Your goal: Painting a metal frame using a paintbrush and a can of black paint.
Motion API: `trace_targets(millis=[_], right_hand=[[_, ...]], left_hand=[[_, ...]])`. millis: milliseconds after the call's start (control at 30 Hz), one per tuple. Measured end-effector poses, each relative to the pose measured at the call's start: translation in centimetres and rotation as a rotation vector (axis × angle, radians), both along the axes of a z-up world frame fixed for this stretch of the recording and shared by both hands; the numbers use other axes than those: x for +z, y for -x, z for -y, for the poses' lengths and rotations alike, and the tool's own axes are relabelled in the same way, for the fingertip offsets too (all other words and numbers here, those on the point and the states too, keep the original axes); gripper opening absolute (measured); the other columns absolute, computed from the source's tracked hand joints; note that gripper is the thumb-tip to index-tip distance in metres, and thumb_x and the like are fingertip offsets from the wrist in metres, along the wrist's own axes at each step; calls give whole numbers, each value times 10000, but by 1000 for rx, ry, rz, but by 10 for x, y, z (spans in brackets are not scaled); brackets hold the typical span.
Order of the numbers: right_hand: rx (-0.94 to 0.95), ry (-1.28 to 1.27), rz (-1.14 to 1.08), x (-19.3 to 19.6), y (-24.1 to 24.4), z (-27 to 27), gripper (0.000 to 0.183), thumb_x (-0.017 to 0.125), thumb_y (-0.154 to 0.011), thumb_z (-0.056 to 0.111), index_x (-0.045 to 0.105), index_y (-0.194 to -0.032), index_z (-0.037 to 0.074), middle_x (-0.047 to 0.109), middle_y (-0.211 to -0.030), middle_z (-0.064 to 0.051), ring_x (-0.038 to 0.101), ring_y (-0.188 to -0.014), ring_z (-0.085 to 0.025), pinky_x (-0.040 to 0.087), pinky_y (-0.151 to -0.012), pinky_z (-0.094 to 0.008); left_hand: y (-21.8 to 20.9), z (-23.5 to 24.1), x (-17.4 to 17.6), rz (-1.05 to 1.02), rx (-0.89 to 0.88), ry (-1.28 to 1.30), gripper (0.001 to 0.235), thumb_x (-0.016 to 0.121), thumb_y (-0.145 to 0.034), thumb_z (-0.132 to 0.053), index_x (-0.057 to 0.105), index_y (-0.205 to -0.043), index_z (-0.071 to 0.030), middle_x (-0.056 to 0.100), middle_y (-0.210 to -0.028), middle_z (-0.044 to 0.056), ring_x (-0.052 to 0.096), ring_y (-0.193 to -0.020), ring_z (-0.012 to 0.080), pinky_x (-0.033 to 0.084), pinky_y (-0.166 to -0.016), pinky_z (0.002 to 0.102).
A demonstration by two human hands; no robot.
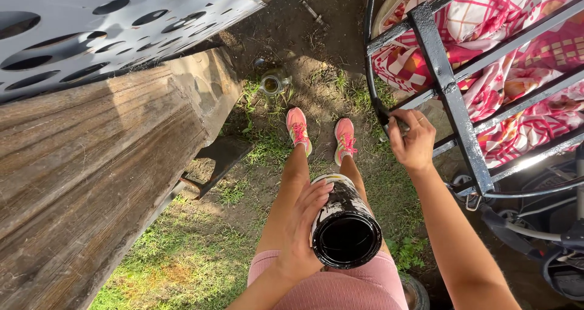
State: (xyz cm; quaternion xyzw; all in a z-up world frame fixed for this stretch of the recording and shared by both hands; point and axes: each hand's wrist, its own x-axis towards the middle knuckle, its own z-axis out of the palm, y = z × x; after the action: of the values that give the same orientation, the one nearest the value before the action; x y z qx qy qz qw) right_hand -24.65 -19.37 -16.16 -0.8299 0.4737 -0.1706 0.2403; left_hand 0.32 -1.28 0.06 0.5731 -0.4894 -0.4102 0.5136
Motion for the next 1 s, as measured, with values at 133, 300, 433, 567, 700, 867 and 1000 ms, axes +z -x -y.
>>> trace_targets(millis=[133, 300, 433, 567, 700, 867, 1000], right_hand=[[-27, 96, 22, -4, -4, 8, 170, 539, -1081, 114, 671, -1113, 11, 691, -853, -117, 628, -665, -185, 541, -580, -322], [2, 90, -53, 15, -30, 14, 172, 591, -1089, 132, 685, -1177, 18, 728, -992, -146, 696, -839, -287, 551, -708, -394], [40, 177, -3, 31, -44, 16, 92, 635, -1054, 33, 670, -1130, -7, 699, -922, -154, 639, -751, -291, 520, -690, -385], [140, 262, -61, 25, -65, 29, 152, 690, -1055, 39, 664, -1197, -7, 734, -1069, -164, 700, -850, -286, 583, -703, -373], [158, 297, -230, 8, -69, 29, 164, 699, -1060, 119, 677, -1205, 43, 751, -1125, -122, 722, -845, -241, 610, -690, -366], [141, 255, -378, 6, -52, -8, 208, 687, -1055, 209, 683, -1220, 81, 749, -1095, -81, 686, -781, -213, 562, -502, -327], [137, 146, -336, 27, -39, -36, 179, 671, -1024, 191, 683, -1118, 38, 748, -949, -113, 700, -754, -240, 583, -594, -357]], left_hand=[[-1, 2, -1, 5, -1, -7, 603, 665, -1024, -267, 384, -1503, -33, 508, -1508, 195, 516, -1443, 414, 392, -1265, 605], [-3, 5, 3, 4, -17, 7, 540, 590, -1059, -259, 381, -1498, -23, 511, -1502, 210, 520, -1435, 426, 358, -1268, 634], [-3, 2, -1, -11, -46, -18, 580, 626, -1039, -263, 377, -1504, -23, 494, -1520, 199, 502, -1450, 421, 363, -1272, 624], [-3, 2, -2, 7, -42, -6, 544, 589, -1053, -261, 384, -1491, -11, 507, -1502, 205, 519, -1432, 434, 359, -1261, 655], [-4, 2, 0, -13, -34, -11, 560, 607, -1046, -267, 381, -1495, -19, 502, -1507, 206, 513, -1438, 435, 374, -1259, 637], [-7, 1, -1, -33, -28, 1, 560, 605, -1043, -216, 364, -1507, -17, 491, -1511, 214, 507, -1439, 446, 377, -1262, 637], [-8, 1, -4, 15, -19, 16, 563, 615, -1038, -216, 365, -1497, -6, 500, -1501, 222, 520, -1427, 443, 372, -1258, 658]])
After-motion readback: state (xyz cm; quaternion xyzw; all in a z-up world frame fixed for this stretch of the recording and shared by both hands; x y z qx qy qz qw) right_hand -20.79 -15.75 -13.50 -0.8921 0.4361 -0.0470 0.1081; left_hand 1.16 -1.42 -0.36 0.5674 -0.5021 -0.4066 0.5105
